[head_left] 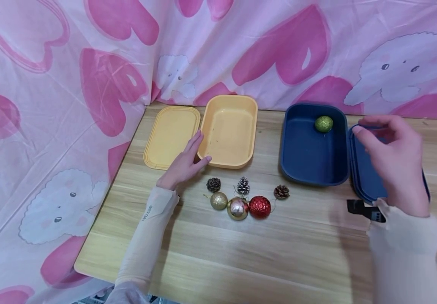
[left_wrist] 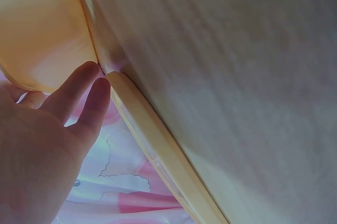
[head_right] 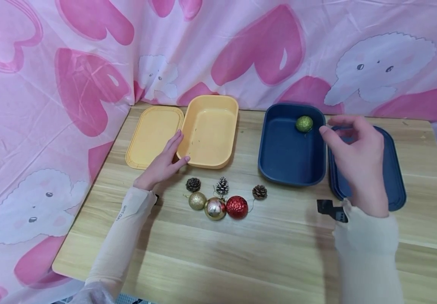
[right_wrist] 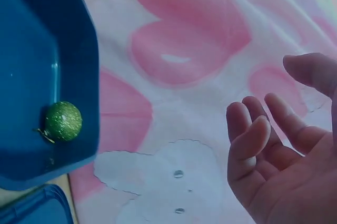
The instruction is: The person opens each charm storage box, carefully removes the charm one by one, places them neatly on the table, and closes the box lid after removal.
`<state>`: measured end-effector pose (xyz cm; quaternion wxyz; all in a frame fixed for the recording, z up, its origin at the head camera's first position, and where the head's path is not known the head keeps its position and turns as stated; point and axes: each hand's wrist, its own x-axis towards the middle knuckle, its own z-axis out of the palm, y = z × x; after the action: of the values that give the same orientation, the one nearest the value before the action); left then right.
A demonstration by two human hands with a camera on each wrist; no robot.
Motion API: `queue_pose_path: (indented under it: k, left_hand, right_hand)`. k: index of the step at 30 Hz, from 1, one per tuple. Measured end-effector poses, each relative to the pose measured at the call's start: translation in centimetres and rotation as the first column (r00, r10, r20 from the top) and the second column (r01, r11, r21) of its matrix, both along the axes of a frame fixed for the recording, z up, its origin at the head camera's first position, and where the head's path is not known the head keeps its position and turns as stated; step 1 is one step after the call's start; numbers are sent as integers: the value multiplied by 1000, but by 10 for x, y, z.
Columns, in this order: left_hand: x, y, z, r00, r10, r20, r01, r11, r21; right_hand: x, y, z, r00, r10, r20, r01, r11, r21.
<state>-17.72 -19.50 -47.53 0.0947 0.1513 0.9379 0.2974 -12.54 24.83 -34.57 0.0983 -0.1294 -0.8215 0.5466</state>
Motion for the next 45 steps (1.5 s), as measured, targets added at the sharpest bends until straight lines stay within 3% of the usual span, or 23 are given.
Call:
queue_pose_path:
  k: [6,10,15,22,27,30,34,41,45]
  left_hand:
    - [0,0,-1,1000,3,-4,-3,1000,-3]
    - [0,0,0,1000,2,-4,-2,1000,-8]
    - [0,0,-1,1000,0,-11,0,1000,-18]
    - [-1,0,0,1000,-1,-24,0,1000,-30]
    - [-1,0,0,999,-7,-37,6,1000,-30]
    - [-1,1,0,999,-9,-36,8,999,-33]
    - [-1,1,0,999,-8,-32,7,999,-32]
    - [-1,-1,0,999,-6,-32,5,999,-31]
    - [-2,-1,-1,1000,-2,-19,2,1000,-29]
  right_hand:
    - [-21,5,-5,998,46,32,-43,995,-85]
    - [-35,6,-8,980,116,163,-126,990,56]
    - [-52,5,-11,925,220,310,-291,934,205]
    - [-76,3,-16,866,312,391,-432,861,268]
    - [-94,1,-25,814,368,450,-534,778,330]
    - [-102,1,-32,795,392,463,-575,729,370]
    - [-111,-1,-39,776,393,492,-601,697,391]
    - [-121,-5,-47,688,384,616,-682,631,369]
    - [-122,-5,-50,685,378,623,-681,635,365]
